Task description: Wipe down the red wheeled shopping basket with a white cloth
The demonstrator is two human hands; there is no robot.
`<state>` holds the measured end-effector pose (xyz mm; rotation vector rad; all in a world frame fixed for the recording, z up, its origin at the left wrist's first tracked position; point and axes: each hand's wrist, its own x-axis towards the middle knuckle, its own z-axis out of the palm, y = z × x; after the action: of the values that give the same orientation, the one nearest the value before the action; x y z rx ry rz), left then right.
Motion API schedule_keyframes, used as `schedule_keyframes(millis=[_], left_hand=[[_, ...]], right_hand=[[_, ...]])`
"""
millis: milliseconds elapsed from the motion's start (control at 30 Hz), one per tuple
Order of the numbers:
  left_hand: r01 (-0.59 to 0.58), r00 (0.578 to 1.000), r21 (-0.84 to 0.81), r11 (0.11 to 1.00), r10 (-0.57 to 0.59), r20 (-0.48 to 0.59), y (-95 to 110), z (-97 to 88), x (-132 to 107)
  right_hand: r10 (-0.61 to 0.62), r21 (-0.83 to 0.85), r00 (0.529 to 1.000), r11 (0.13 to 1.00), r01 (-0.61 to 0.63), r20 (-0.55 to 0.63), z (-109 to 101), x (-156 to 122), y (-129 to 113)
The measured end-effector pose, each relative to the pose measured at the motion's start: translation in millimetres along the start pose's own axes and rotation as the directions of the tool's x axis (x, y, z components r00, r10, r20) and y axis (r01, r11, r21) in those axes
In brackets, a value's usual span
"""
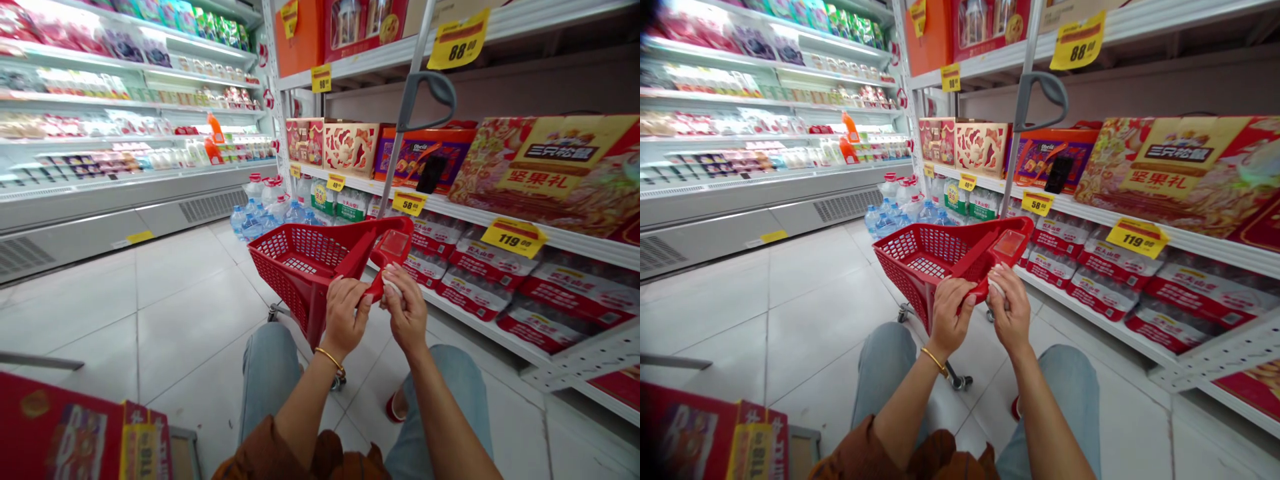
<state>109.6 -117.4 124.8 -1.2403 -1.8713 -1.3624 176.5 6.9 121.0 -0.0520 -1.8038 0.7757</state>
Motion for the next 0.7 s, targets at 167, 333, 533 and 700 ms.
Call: schedule_keyframes(millis=[167, 333, 533, 700], left_hand=[[0.001, 1.0, 0.001, 1.0, -0.001, 0.0, -1.6, 0.0, -2.8], [-0.005, 1.0, -0.01, 1.0, 0.005, 0.006, -2.0, -0.9, -3.9], [-0.005, 1.0, -0.033, 0.999, 0.006, 0.029, 2.3, -3.5, 0.0], [-0.003, 1.0, -0.019, 1.0, 0.003, 0.022, 1.8, -3.1, 0.1]], right_hand=[[-0.079, -0.02, 0.997, 0.997, 0.079, 0.018, 3.8, -12.1, -16.1], [-0.145, -0.088, 0.988, 0.985, 0.149, 0.045, 8.3, -18.7, -21.0], [-0.186, -0.112, 0.983, 0.976, 0.184, -0.006, 9.4, -12.5, -7.6], [-0.16, -0.078, 0.986, 0.985, 0.157, -0.037, 6.9, -3.3, -0.5]])
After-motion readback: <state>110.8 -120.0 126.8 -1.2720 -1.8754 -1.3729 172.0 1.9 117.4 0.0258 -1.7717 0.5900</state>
